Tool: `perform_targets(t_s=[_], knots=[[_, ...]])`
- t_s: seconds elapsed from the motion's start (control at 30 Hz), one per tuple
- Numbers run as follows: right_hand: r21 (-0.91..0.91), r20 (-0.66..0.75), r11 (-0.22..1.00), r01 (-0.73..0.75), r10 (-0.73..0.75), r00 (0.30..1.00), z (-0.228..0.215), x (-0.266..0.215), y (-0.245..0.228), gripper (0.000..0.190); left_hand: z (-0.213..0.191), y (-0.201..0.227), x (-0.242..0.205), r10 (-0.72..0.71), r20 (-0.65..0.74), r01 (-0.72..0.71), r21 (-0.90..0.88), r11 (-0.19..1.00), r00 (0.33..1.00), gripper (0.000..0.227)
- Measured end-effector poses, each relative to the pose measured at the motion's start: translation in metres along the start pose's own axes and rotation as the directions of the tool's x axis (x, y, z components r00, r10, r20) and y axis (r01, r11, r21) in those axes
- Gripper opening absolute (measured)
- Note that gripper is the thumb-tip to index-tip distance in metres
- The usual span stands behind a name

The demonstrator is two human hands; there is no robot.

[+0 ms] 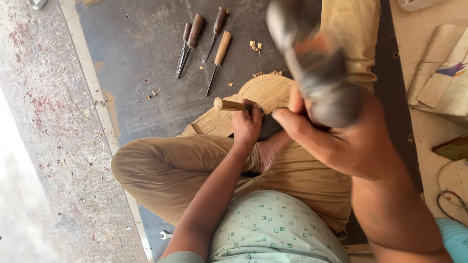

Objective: The person carves a design into a wooden furniture leg by striking various chisels with a hammer to follow a drawn pattern. They switch between different chisels and clear wood shavings by hand while repositioning the piece to reach different sections.

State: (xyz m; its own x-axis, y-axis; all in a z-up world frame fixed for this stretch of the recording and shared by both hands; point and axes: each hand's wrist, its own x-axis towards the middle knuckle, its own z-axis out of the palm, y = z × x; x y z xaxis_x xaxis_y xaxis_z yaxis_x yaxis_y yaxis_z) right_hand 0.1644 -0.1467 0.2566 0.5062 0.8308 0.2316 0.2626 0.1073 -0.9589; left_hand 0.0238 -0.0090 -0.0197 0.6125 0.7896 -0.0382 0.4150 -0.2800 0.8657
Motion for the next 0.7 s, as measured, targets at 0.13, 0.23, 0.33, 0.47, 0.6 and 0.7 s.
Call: perform_targets(t_s=[0.13,0.23,0.33,0.47,0.6,0.7], knots=[[-0.061,0.004,0.978,0.198,-0.198,0.98,0.052,0.035,0.035,0.027,0.011,-0.031,0.002,0.286,-0.001,-0.281,0.193,0.94,0.958,0.015],[-0.788,0.471,0.551,0.276,0.25,0.846,0.068,0.063,0.075,0.022,0.023,-0.031,-0.001,0.242,-0.03,-0.215,0.362,0.907,0.97,0.014],[-0.816,0.423,0.53,0.23,0.276,0.863,0.071,0.063,0.077,0.015,0.003,-0.014,-0.01,-0.183,0.116,0.168,0.124,0.978,0.976,0.022],[-0.641,0.274,0.766,0.048,0.17,0.946,0.06,0.052,0.055,0.026,0.001,-0.003,-0.016,0.28,-0.091,-0.279,0.022,0.96,0.956,0.032],[-0.563,0.275,0.821,0.095,0.078,0.958,0.046,0.049,0.029,0.024,-0.008,-0.024,0.017,0.107,0.111,-0.116,0.086,0.989,0.988,0.03],[-0.491,0.262,0.865,0.101,0.036,0.964,0.041,0.055,0.012,0.023,-0.006,-0.032,0.031,0.075,0.198,-0.097,0.104,0.99,0.977,0.029]])
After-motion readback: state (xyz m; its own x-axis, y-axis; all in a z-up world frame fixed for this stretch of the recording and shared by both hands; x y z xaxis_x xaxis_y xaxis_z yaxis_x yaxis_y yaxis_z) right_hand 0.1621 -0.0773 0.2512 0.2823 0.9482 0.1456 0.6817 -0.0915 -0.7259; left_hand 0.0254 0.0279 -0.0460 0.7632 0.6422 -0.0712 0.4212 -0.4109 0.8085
